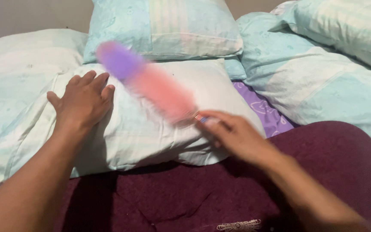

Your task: The person sits on a bed and uses a feather duster to clean several light blue pillows. They brush the surface of each pillow, flip them over to clean the other side, and then stack them. A colorful blanket is moved aside during the process.

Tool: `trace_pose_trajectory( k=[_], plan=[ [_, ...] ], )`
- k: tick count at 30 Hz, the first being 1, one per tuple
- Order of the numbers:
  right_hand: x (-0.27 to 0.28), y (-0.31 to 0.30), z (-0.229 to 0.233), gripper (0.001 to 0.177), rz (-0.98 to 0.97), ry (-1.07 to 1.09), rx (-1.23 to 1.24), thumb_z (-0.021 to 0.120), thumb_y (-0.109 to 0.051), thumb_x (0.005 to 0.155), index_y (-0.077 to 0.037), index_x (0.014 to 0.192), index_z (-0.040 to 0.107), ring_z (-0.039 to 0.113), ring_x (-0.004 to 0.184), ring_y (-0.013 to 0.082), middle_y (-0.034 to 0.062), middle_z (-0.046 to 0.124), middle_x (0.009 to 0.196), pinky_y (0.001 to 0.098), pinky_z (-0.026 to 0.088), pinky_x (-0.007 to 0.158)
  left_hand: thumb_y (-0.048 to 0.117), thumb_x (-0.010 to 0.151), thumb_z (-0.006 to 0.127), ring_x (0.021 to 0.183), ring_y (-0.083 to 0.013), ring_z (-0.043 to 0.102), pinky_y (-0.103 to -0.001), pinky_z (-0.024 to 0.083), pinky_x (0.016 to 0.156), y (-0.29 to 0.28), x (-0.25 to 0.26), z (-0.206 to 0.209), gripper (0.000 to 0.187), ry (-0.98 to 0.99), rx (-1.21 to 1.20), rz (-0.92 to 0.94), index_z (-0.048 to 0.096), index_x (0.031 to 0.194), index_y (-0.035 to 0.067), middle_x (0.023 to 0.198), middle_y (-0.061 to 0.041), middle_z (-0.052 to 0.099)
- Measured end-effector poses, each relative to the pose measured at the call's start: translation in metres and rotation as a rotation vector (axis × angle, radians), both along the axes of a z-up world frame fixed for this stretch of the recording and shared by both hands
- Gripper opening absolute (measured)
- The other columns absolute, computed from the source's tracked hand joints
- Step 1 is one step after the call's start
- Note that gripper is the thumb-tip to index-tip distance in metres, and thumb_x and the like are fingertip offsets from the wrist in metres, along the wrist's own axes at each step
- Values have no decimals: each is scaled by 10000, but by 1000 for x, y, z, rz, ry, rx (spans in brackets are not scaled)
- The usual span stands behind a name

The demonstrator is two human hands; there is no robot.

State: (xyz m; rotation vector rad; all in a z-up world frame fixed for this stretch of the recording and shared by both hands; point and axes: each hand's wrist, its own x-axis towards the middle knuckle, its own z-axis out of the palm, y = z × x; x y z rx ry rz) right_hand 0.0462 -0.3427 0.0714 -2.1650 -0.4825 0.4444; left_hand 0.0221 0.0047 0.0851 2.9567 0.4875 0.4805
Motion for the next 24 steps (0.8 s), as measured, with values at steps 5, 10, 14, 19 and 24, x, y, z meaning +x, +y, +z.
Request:
trace_pose_trajectory(
  k=[5, 10, 14, 19, 24],
  plan=[
    [20, -24, 10, 461, -245, 75, 86, 494, -432, 1018, -291, 1448, 583, 462, 452, 116, 22, 558, 620, 271, 381, 393, 402, 979, 521, 1409, -307, 414, -842, 165, 1030, -5, 2, -3, 461, -114, -57, -20, 611, 1386, 205, 1503, -32, 518],
    [14, -40, -9, 562, -38, 382, 187, 630, -421, 919, -230, 1447, 596, 451, 450, 90, 11, 592, 662, 250, 356, 381, 317, 974, 616, 1028, -294, 643, -567, 452, 897, 11, 3, 18, 337, -235, -468, 116, 722, 1266, 187, 1138, -160, 706],
    [20, -67, -6, 620, 109, 710, 293, 710, -324, 836, -144, 1424, 634, 536, 501, 94, 78, 699, 770, 221, 407, 426, 296, 987, 655, 800, -108, 644, -302, 497, 665, 38, -1, 51, 282, -510, -744, 191, 748, 1195, 128, 988, -29, 732],
    [27, -70, -8, 568, 481, 692, 105, 807, -167, 818, 3, 1355, 733, 677, 927, 116, 57, 795, 1171, 239, 535, 808, 210, 957, 655, 869, -136, 663, -289, 506, 735, 31, -13, 72, 281, -588, -539, 27, 742, 1213, 132, 1069, -39, 731],
    [26, -41, -30, 555, 676, 563, -65, 745, -235, 831, -21, 1342, 717, 696, 1100, 207, 112, 777, 1244, 307, 525, 974, 289, 930, 667, 1036, -215, 706, -384, 596, 828, -35, 2, 75, 422, -148, -530, -92, 644, 1351, 272, 1245, -27, 735]
  ],
)
